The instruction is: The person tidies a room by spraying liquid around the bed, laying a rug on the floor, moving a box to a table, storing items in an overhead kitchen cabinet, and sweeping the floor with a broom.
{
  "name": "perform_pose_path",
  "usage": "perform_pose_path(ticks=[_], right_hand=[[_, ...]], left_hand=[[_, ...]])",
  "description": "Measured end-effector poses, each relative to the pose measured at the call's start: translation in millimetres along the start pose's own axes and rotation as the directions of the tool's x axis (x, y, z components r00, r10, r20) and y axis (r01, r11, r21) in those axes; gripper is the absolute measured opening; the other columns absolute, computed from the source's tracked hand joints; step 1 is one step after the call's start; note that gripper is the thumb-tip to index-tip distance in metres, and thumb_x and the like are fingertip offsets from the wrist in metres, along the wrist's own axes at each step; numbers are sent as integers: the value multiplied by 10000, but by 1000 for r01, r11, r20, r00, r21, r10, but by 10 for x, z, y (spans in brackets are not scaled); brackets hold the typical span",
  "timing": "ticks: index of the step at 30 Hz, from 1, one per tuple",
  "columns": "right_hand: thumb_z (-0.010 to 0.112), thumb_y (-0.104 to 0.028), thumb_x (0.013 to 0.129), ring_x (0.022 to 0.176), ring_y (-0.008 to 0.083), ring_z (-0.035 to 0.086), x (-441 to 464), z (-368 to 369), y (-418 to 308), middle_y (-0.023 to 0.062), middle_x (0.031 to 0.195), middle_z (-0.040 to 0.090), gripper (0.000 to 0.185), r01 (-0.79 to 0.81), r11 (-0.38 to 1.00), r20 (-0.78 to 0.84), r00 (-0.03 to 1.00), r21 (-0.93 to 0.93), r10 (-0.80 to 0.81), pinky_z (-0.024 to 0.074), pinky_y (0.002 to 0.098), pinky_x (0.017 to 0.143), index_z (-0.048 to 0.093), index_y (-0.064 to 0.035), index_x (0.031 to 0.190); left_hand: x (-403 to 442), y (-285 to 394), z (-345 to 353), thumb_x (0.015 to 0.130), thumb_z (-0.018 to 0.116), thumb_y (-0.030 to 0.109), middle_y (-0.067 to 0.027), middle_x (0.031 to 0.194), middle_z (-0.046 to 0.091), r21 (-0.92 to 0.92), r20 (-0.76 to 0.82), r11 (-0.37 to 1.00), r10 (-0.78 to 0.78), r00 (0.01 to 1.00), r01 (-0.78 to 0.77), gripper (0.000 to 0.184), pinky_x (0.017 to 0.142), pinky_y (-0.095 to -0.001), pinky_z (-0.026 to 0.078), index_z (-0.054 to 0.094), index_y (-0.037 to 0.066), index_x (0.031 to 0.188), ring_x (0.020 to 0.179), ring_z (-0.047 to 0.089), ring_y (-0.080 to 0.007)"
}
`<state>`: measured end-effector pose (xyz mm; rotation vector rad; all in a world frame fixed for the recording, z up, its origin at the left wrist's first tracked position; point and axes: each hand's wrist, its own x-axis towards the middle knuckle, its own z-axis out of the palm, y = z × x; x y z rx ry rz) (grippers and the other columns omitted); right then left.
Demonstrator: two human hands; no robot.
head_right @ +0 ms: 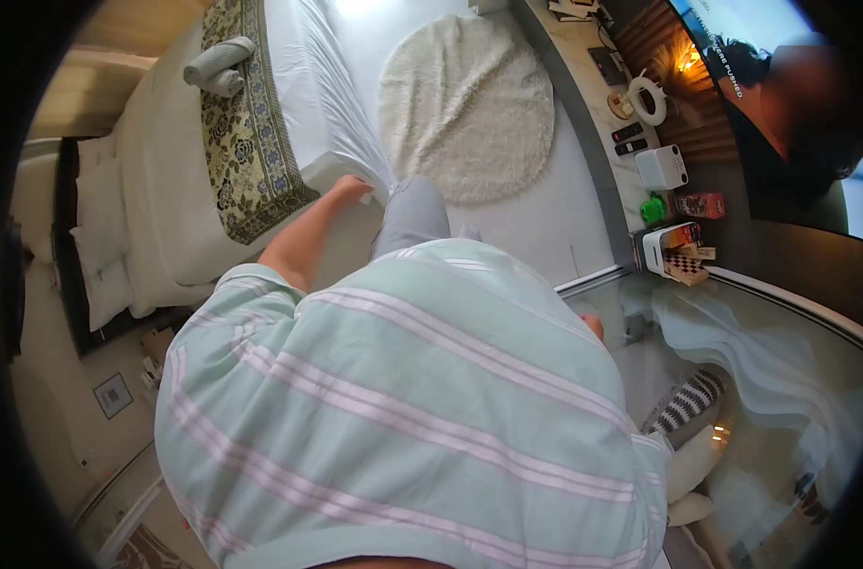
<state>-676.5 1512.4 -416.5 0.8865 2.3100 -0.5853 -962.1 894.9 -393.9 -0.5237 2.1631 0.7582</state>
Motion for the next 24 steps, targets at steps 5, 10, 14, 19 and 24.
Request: perform_pose_path(ticks=[5,10,14,19,24], right_hand=[[608,-298,733,809,262,622,-116,-2,-315,129,852,656,261,68,998,60,996,5,-69,476,353,723,670,-89,877],[609,-304,732,817,268,620,-239,-302,-889,131,858,656,269,153,988,114,982,-17,-151,476,355,728,670,-90,882],[611,-307,730,835,280,614,7,-475,-1073,135,877,653,278,184,983,62,981,8,-184,474,360,741,668,-88,892],[601,-311,740,865,303,607,182,-528,-1238,151,900,646,288,174,981,-10,985,90,-174,473,366,753,665,-87,911],[604,-314,733,825,305,615,395,-271,-1080,152,880,648,304,223,973,123,969,-64,-214,473,369,738,665,-75,910]], left_hand=[[-279,-6,31,717,652,337,-128,872,649,129,-26,991,27,999,-24,378,702,-367,474,653,7,902,789,623,-245],[-200,-789,207,745,641,342,-105,886,645,79,55,966,-249,967,245,361,678,-340,487,648,25,916,755,631,-227],[-569,-961,203,760,635,322,-114,839,639,52,63,950,-309,949,307,346,641,-335,489,638,10,909,710,629,-223],[-658,-760,178,775,611,339,-133,805,628,52,29,955,-294,955,293,347,622,-349,490,642,11,885,693,628,-228],[-496,-498,-48,795,590,372,-108,915,613,79,107,962,-267,958,260,383,714,-441,460,600,58,1015,799,594,-255]])
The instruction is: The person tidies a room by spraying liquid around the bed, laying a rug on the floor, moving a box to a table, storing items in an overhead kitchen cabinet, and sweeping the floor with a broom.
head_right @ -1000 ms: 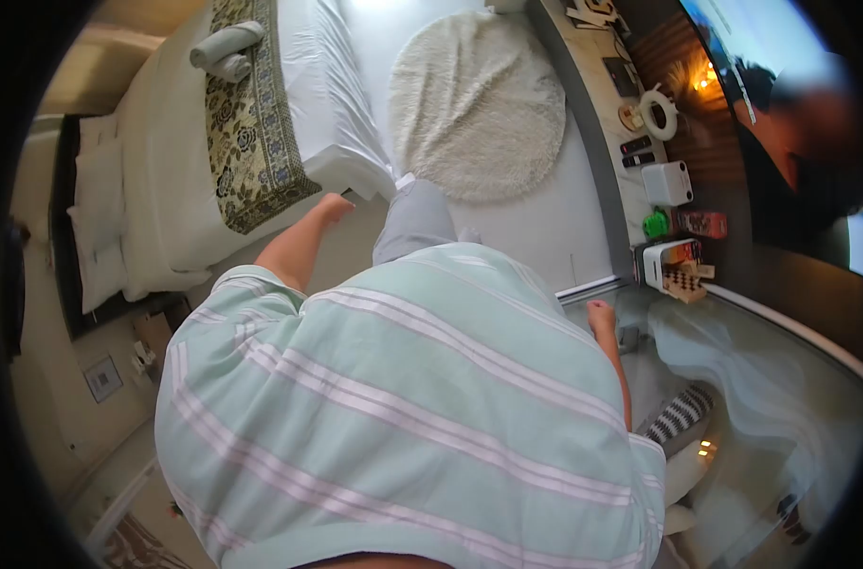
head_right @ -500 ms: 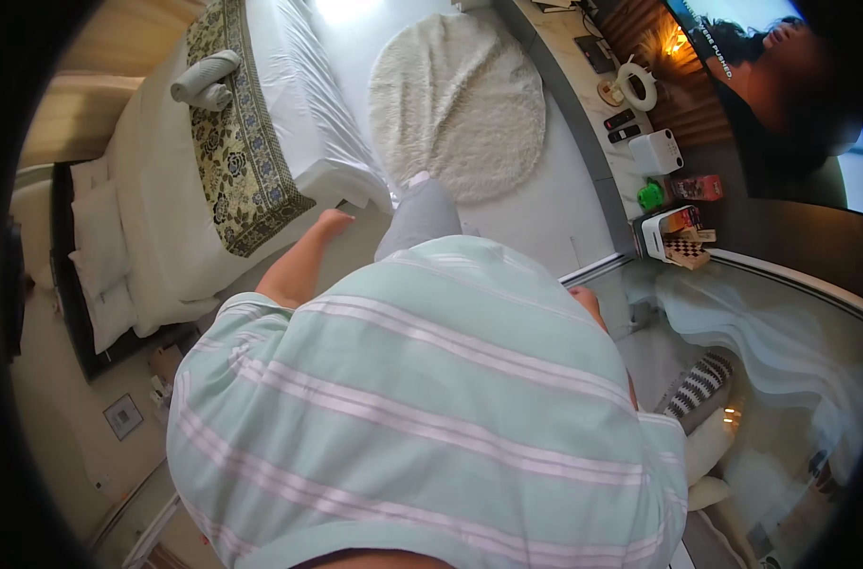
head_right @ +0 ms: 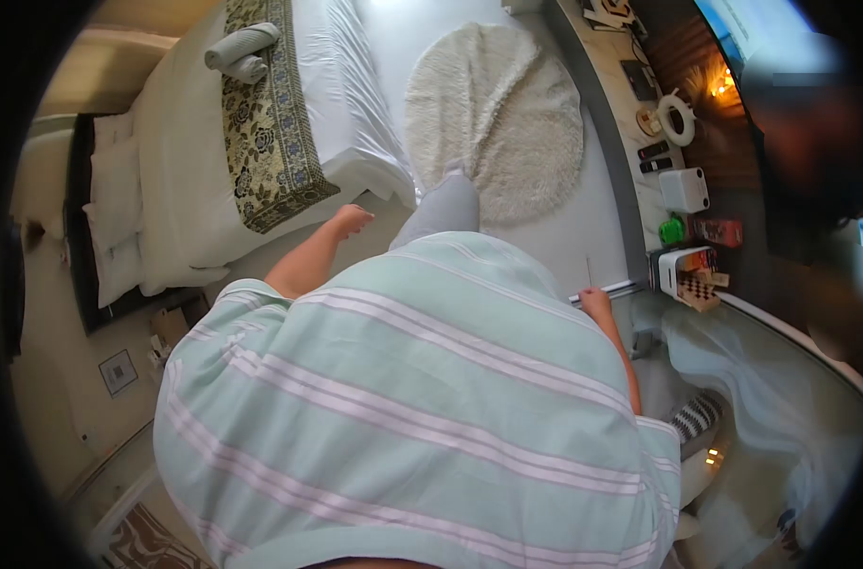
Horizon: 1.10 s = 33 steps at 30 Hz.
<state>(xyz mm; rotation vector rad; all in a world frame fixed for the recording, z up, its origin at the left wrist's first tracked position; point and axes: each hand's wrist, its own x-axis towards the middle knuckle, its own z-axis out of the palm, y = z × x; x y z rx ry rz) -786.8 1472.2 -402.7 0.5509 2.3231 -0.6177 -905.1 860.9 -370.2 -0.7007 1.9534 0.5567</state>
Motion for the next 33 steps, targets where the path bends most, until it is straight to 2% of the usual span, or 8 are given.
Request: perform_pose_path(ticks=[4,12,17,19,22,25,30,33], right_hand=[[604,-308,733,819,303,617,447,75,-126,150,876,649,298,-48,991,82,995,-124,58,473,368,737,666,-76,909],[599,-297,735,828,304,619,1018,-400,-1665,149,876,649,289,7,996,-80,997,88,0,473,371,739,668,-74,905],[599,-280,734,837,303,618,1330,-506,-2572,152,889,647,281,84,994,34,996,68,-86,472,369,742,666,-67,904],[600,-280,732,838,303,618,1497,-546,-2847,152,891,647,281,79,997,76,994,26,-81,472,368,743,666,-66,903],[602,-280,730,840,303,618,1720,-692,-3343,152,893,646,282,68,993,100,993,-101,-58,472,368,745,666,-65,901],[603,-279,728,842,304,617,1914,-860,-3775,152,895,646,282,71,979,101,994,-191,-52,472,368,747,666,-65,900],[606,-279,724,845,304,616,2319,-1136,-4389,152,899,645,283,103,944,111,991,-314,-72,471,367,751,666,-63,897],[607,-279,722,847,305,616,2736,-1336,-4610,152,901,645,284,153,906,137,985,-394,-107,471,366,753,666,-62,895]], left_hand=[[389,-487,-308,803,593,345,-85,949,597,-247,51,968,-32,998,44,353,738,-483,447,591,67,1020,820,579,-258],[465,-715,-1559,868,459,415,-108,1149,513,53,133,973,-230,964,224,460,751,-437,472,447,93,1196,1045,499,-292],[1440,182,-2403,759,632,364,-90,819,606,-86,-77,994,58,995,-65,417,635,-372,466,589,69,1049,773,565,-211],[959,790,-2779,731,654,325,-130,937,642,-304,-217,918,193,957,-254,439,769,-316,460,618,0,1024,870,602,-226],[1116,984,-3225,716,675,310,-156,974,629,-371,-215,842,333,918,-393,477,760,-313,465,599,-18,1053,842,604,-232],[1374,763,-3649,720,675,297,-154,997,622,-357,-182,858,324,928,-369,491,758,-306,464,583,-25,1079,838,603,-220],[1557,159,-4266,734,668,291,-104,892,629,-476,-244,869,15,970,-133,407,693,-271,459,601,14,1026,776,589,-182],[1513,-88,-4312,755,649,310,-62,914,616,-751,-147,660,-127,981,-27,374,742,-334,443,583,71,1034,802,575,-176]])
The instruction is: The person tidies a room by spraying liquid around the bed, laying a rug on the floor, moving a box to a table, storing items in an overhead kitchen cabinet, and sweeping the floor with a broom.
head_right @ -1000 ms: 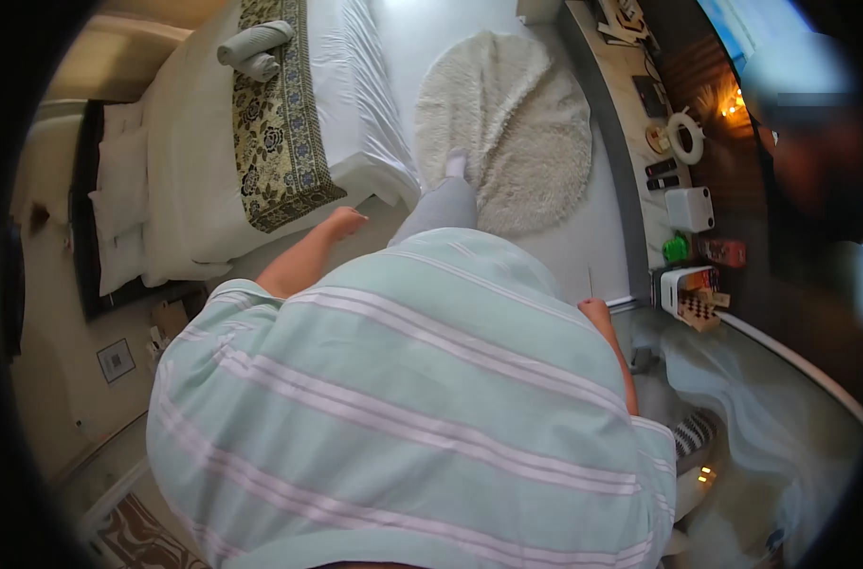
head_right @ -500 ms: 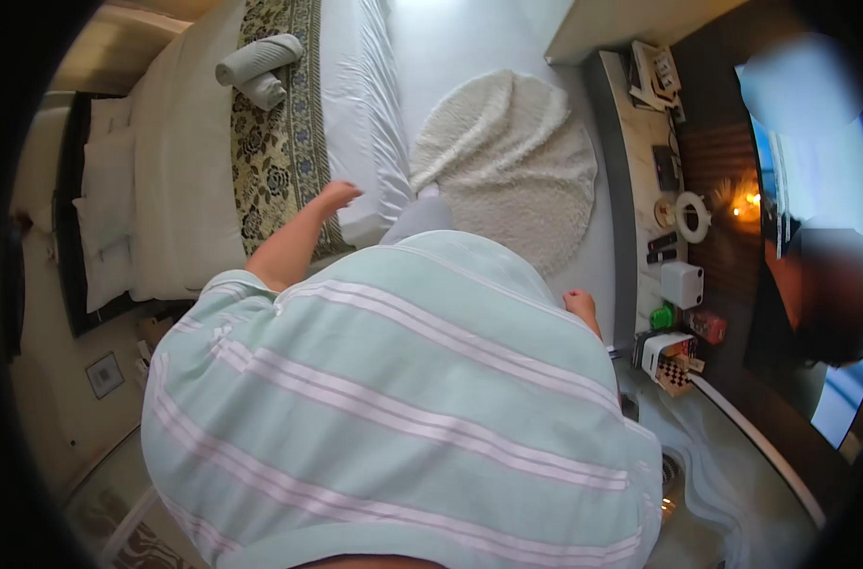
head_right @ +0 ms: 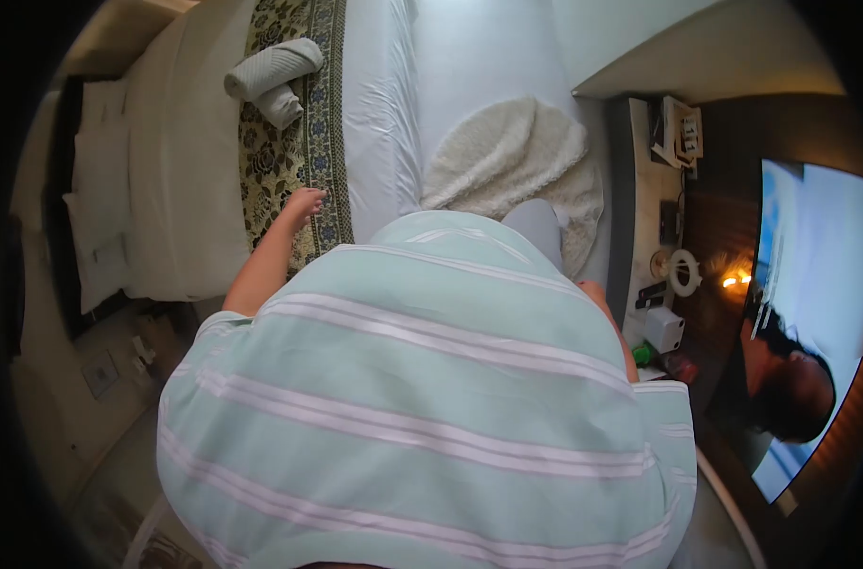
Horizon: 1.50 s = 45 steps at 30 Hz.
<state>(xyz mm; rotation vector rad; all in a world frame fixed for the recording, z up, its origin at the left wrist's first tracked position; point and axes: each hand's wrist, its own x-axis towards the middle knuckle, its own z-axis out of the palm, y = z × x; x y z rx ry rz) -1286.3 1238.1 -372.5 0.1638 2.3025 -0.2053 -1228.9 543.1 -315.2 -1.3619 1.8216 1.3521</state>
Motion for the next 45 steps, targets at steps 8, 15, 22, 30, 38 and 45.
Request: perform_pose_path(ticks=[8,15,22,30,38,45], right_hand=[[614,-280,712,855,310,613,1402,-918,-342,153,910,643,289,73,978,61,996,-193,-62,470,366,762,665,-58,889],[619,-276,714,817,276,623,2675,-2136,-728,155,874,647,287,158,987,18,987,7,-158,475,350,727,662,-51,886],[606,-247,793,511,115,511,3451,-2926,-692,-2,627,544,156,28,958,81,995,286,-54,396,276,406,637,-122,881],[615,-267,775,589,141,532,3666,-2976,-790,29,684,569,181,-7,938,85,996,347,-25,406,288,490,649,-114,863],[642,-312,730,779,234,622,3220,-3026,-1197,109,822,657,256,-130,965,45,991,227,123,475,330,700,675,-90,854],[639,-306,720,804,277,625,3104,-2869,-1935,133,855,654,275,-89,973,76,994,215,74,479,343,721,675,-72,860]], left_hand=[[223,339,573,791,600,328,-21,1031,556,-105,36,966,-232,972,235,372,882,-437,339,525,143,1105,930,512,-166],[256,1340,1600,756,636,326,11,730,567,54,-27,967,-247,969,248,275,458,-296,353,608,118,934,591,499,-112],[327,2181,1924,762,637,339,9,777,570,45,3,972,-232,973,232,299,489,-270,359,600,109,950,606,481,-99],[566,2603,1673,748,661,280,-20,705,562,230,-51,919,-318,947,321,302,503,-266,405,612,61,950,549,474,-110],[1381,3257,1180,737,670,279,-22,710,566,206,15,970,-137,990,131,336,518,-270,409,608,57,981,586,493,-110],[2101,3445,391,760,649,313,-46,911,596,173,56,984,-59,997,49,360,568,-258,402,586,78,1026,719,515,-122]])
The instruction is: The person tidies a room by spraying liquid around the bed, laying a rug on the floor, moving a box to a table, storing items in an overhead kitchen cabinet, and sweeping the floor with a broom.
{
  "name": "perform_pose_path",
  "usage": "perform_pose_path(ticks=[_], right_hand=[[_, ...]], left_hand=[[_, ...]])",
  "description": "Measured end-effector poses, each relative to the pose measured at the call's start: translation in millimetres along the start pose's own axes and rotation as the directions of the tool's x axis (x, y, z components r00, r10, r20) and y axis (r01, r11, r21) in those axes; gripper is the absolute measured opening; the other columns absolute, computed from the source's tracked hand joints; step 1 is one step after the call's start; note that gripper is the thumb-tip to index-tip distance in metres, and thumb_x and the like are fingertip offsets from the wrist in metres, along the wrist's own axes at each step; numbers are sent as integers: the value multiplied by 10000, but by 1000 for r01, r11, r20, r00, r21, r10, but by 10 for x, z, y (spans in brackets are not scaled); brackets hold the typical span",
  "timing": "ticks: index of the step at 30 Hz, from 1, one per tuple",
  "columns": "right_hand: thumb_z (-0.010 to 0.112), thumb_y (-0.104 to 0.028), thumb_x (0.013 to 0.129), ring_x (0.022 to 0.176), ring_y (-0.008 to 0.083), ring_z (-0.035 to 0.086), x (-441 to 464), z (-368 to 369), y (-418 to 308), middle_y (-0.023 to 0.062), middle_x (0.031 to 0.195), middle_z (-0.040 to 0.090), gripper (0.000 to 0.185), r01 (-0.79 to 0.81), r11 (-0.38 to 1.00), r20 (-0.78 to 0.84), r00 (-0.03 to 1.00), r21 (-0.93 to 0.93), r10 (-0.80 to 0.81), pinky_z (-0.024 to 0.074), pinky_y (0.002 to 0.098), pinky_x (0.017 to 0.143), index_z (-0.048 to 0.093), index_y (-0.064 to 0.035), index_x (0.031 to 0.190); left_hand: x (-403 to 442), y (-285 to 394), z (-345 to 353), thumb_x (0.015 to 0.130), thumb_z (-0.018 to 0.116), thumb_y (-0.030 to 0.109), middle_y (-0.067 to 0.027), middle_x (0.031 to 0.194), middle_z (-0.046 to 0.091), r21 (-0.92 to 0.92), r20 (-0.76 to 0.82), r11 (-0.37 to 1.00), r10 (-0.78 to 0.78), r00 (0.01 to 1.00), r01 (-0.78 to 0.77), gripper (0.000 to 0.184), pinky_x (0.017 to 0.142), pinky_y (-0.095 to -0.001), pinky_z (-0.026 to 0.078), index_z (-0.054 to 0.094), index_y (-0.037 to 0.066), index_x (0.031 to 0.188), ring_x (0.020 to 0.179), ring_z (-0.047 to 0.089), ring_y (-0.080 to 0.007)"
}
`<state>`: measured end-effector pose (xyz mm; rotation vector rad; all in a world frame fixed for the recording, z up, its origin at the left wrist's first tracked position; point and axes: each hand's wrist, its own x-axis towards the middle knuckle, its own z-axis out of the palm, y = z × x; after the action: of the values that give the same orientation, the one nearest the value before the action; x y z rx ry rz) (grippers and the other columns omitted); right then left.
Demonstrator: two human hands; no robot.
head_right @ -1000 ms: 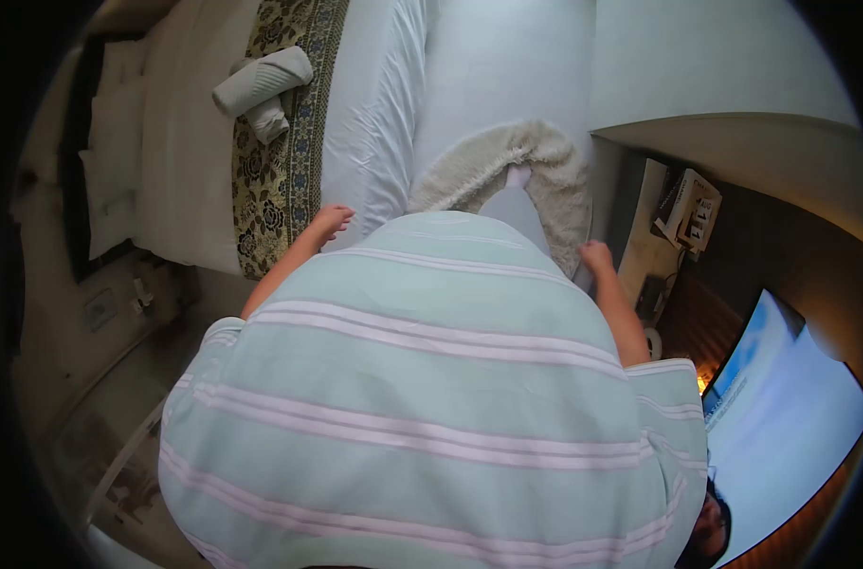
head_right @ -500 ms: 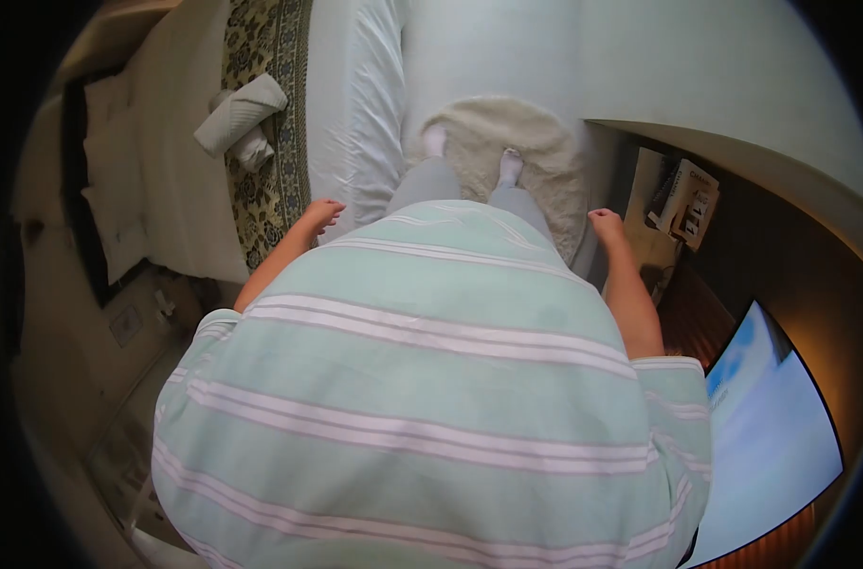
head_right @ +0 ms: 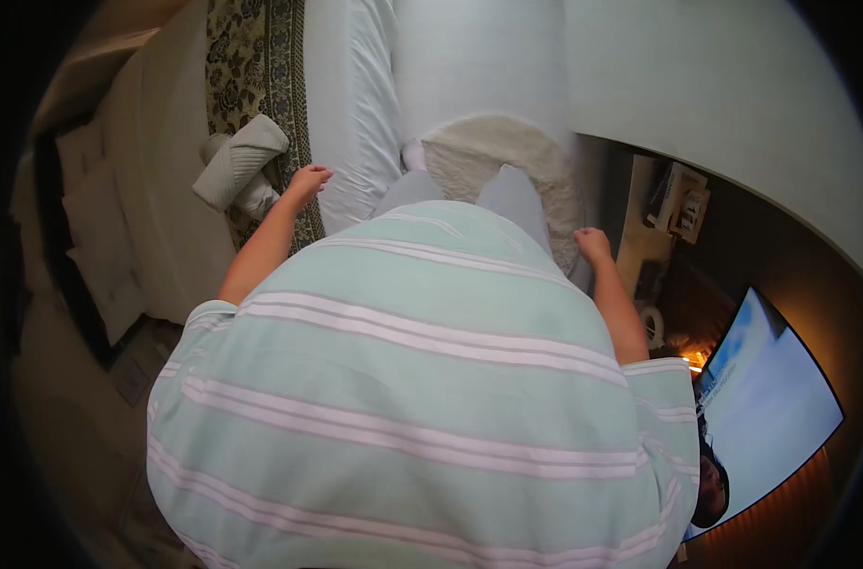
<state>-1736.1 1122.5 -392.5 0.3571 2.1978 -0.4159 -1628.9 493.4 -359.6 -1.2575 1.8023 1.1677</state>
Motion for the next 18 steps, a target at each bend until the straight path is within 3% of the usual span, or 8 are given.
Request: perform_pose_path(ticks=[2,6,8,10,12,15,17,18], right_hand=[[636,-305,718,808,278,624,-145,79,17,135,856,653,278,-3,999,34,999,46,1,479,345,725,675,-69,861],[633,-288,715,809,277,624,-238,-53,-93,138,865,653,268,77,996,83,994,-46,-73,477,344,718,676,-65,858],[637,-277,710,814,279,624,58,-58,158,141,882,651,255,84,996,150,985,-13,-81,475,343,722,677,-67,849],[635,-285,709,824,285,621,353,-231,325,144,881,649,268,90,990,224,973,-108,-64,474,350,737,677,-66,858],[628,-299,715,834,291,618,602,-566,77,148,883,647,285,149,976,248,963,-160,-106,473,357,751,674,-63,866],[608,-324,736,847,301,613,1083,-1080,-342,157,888,644,311,321,917,252,932,-238,-261,471,367,763,666,-53,878],[592,-334,755,851,308,610,1478,-1258,-557,163,891,641,322,446,830,266,890,-333,-371,469,374,766,659,-47,885],[592,-315,773,810,277,611,1629,-1307,-660,141,857,648,304,452,825,241,890,-340,-388,467,357,732,652,-43,893]], left_hand=[[241,-190,-149,757,654,289,-42,864,590,17,1,999,39,999,-39,347,547,-273,408,583,66,1013,670,504,-117],[277,-73,-220,755,659,268,-15,816,574,39,-129,996,-69,989,74,313,532,-270,391,584,66,982,629,488,-101],[198,62,-88,760,652,269,-7,810,575,-27,-141,998,-57,988,54,304,524,-265,386,586,74,983,613,486,-98],[25,90,189,765,645,272,-2,806,575,-85,-144,994,-85,986,73,301,514,-258,381,585,77,986,594,483,-96],[-251,360,480,771,639,276,-1,805,575,-134,-153,987,-114,982,93,305,500,-250,376,583,76,994,571,481,-96],[-351,227,1098,776,633,291,-6,820,579,-116,-183,992,-74,980,53,327,535,-228,395,580,68,1010,613,500,-98],[-549,198,1602,754,651,324,-105,880,632,-128,-187,986,-127,974,104,410,708,-291,452,598,15,1018,778,579,-182],[-675,219,1799,757,647,330,-108,891,633,-101,-147,988,-132,980,118,413,722,-294,450,599,18,1021,792,580,-187]])
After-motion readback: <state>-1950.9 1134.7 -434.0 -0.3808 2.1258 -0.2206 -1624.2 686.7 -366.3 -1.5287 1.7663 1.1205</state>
